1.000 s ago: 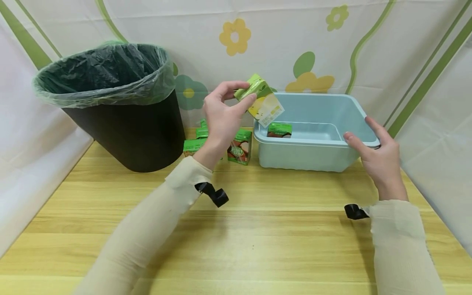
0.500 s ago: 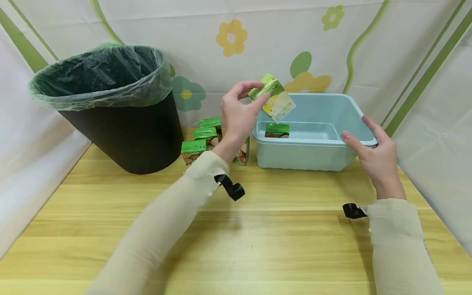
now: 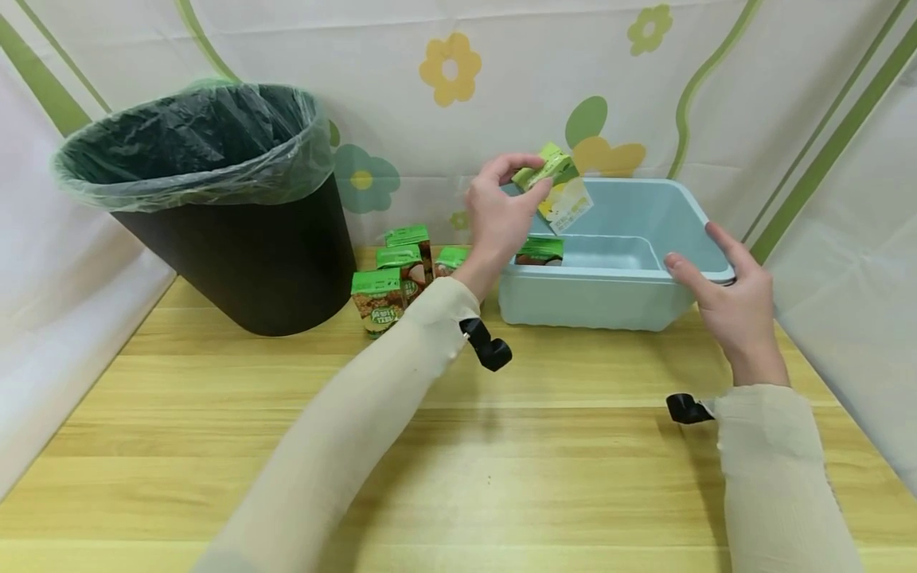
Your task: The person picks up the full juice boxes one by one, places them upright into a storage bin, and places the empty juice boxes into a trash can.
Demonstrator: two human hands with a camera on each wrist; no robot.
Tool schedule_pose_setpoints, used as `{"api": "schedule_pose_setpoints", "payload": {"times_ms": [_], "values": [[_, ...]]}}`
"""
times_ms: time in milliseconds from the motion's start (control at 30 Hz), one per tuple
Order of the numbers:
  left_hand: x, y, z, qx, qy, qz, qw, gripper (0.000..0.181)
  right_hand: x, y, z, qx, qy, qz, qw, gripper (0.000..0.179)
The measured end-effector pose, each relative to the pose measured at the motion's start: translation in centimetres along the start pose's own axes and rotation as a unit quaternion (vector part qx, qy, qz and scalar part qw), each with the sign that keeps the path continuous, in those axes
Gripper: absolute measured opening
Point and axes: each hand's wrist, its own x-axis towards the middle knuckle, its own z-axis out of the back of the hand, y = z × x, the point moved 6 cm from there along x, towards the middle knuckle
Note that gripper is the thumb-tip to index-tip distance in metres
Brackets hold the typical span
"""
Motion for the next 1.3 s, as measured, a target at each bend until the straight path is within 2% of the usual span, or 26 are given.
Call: {"api": "schedule_pose_setpoints", "payload": {"times_ms": [100, 300, 567, 667, 800, 900, 1167, 1300], "values": [[0.3, 0.0, -0.5, 0.008, 0.021, -0.005, 0.9997, 0.018, 0.0, 0.1, 0.0, -0.001, -0.001, -0.001, 1.0000, 0.074], [0.7, 0.1, -1.9, 0.013, 0.081, 0.006, 0.9966, 0.018, 0.0, 0.0, 0.0, -0.002, 0.000, -0.003, 1.0000, 0.074], [1.2, 0.2, -3.7, 0.042, 0.159, 0.016, 0.9863, 0.024, -0.1, 0.2, -0.1, -0.004, 0.002, -0.004, 1.0000, 0.074], [1.3, 0.4, -4.5, 0.049, 0.200, 0.025, 0.9783, 0.029, -0.1, 0.2, -0.2, -0.004, 0.005, -0.003, 1.0000, 0.074], [1.2, 0.8, -5.5, 0.067, 0.258, 0.029, 0.9633, 0.034, 0.0, 0.2, -0.2, -0.005, 0.005, -0.002, 1.0000, 0.074], [1.1, 1.0, -6.0, 0.090, 0.289, 0.024, 0.9528, 0.033, -0.1, 0.2, -0.1, -0.004, 0.002, -0.001, 1.0000, 0.074], [0.8, 1.5, -7.1, 0.153, 0.330, 0.037, 0.9309, 0.021, -0.1, 0.2, 0.1, 0.014, -0.003, -0.003, 0.9999, 0.073], [0.7, 1.8, -7.3, 0.184, 0.335, 0.038, 0.9234, 0.020, -0.1, 0.2, 0.0, 0.024, -0.002, -0.001, 0.9997, 0.073]]}}
